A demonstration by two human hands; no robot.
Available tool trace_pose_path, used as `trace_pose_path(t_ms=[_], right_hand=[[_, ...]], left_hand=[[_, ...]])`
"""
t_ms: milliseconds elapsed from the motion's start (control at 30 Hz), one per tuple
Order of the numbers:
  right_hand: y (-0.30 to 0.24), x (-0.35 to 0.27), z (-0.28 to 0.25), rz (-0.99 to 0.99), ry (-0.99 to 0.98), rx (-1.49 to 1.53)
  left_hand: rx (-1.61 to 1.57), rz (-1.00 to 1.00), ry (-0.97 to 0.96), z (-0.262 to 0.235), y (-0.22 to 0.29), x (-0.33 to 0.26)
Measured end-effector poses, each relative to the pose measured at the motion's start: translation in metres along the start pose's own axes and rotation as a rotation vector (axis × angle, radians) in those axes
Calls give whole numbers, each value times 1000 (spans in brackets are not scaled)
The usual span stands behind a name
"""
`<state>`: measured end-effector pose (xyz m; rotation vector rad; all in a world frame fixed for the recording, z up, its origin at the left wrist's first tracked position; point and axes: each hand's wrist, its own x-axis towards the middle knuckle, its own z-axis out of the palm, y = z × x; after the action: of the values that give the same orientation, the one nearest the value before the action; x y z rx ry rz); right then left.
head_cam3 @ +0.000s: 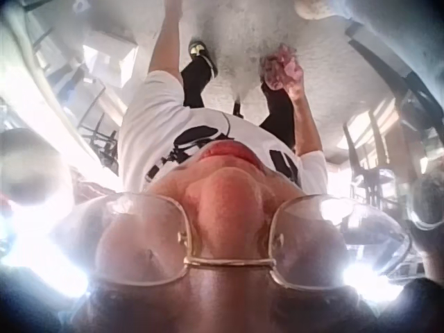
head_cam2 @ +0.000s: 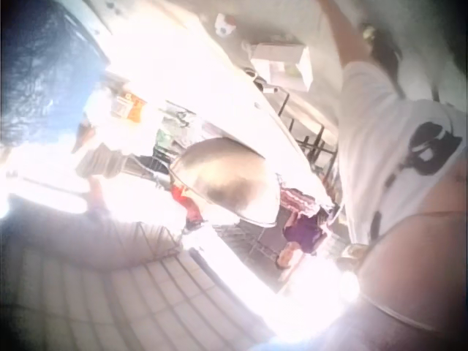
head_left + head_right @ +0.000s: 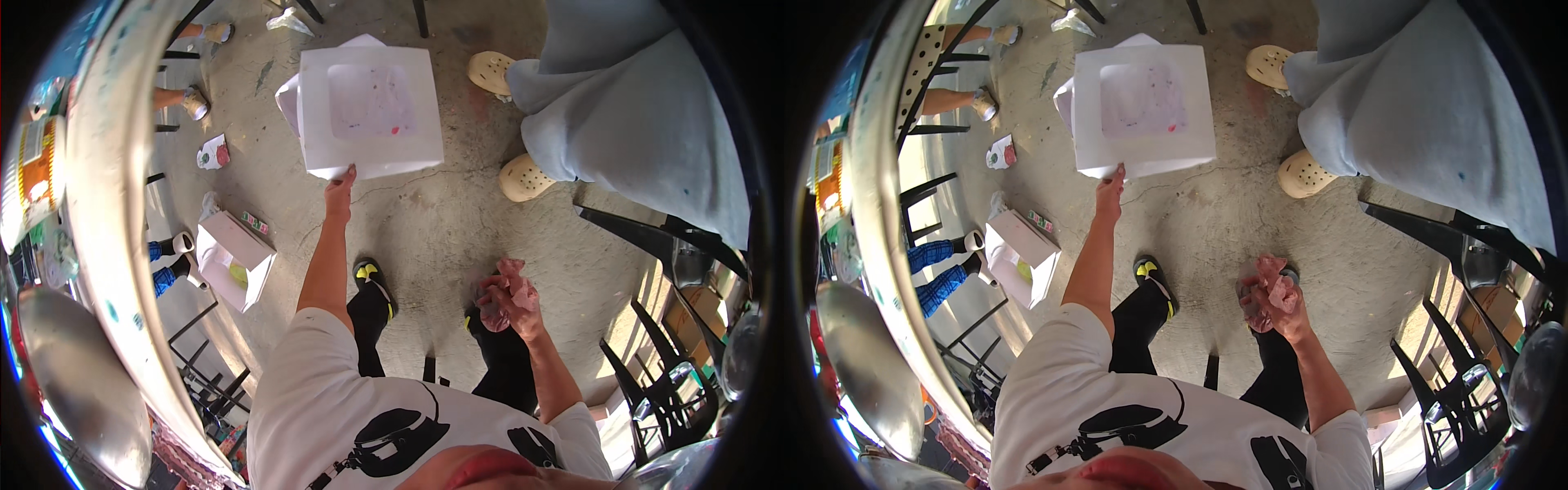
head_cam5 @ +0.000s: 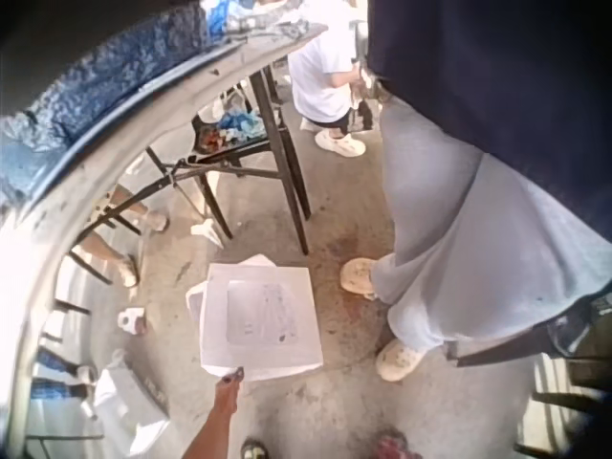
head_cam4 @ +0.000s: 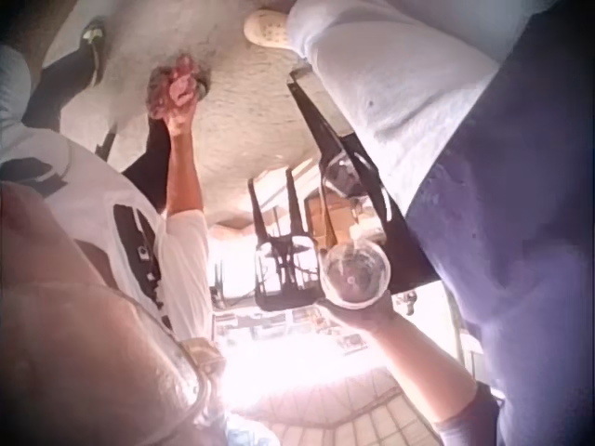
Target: The person prepares a cardboard cake box, places a decorated chocolate cake inside it, and prepares a pastry bag with pink frosting.
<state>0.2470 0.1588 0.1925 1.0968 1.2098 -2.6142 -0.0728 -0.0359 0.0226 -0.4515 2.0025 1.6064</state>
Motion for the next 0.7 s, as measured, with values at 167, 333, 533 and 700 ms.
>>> trace_pose_path(t_ms=[167, 333, 533, 700], right_hand=[[-10, -8, 7, -166, -244, -366], [3, -5, 33, -133, -194, -688], [46, 29, 31, 258, -89, 262], [38, 69, 37, 220, -10, 580]], left_hand=[[-42, -188, -108, -31, -15, -117], [-211, -158, -48, -3, 23, -201], [196, -258, 61, 18, 63, -193], [192, -201, 59, 20, 79, -176]])
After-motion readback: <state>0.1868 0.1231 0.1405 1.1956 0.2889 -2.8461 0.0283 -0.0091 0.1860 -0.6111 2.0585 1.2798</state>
